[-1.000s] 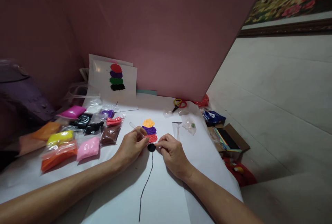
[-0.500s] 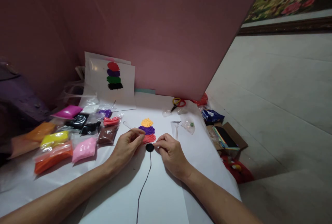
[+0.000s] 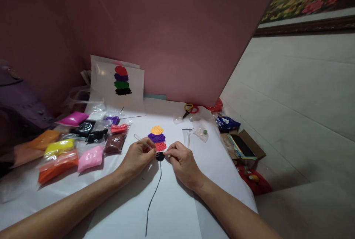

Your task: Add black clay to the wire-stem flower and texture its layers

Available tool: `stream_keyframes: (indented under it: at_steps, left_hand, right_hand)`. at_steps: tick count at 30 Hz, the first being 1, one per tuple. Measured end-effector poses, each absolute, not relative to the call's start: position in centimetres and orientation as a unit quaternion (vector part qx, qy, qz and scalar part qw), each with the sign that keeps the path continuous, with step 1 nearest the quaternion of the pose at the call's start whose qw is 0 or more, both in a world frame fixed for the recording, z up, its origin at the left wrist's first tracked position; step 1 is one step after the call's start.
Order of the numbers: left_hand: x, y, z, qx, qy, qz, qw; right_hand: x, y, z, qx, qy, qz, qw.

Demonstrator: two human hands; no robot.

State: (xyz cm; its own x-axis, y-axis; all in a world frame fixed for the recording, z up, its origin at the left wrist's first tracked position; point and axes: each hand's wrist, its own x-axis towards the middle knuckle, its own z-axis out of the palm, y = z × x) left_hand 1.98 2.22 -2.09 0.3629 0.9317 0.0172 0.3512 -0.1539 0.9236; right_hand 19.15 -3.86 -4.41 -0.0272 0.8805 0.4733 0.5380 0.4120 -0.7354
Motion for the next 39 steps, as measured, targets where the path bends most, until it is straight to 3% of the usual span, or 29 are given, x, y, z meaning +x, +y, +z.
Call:
stream_keyframes:
  at_steps: [39]
  left_hand:
    - [1.3,1.5,-2.8,0.785,0.453,0.298,0.299]
  right_hand:
    - [19.3,-3.9,-4.4,-0.514,-0.688,0.199,0.472]
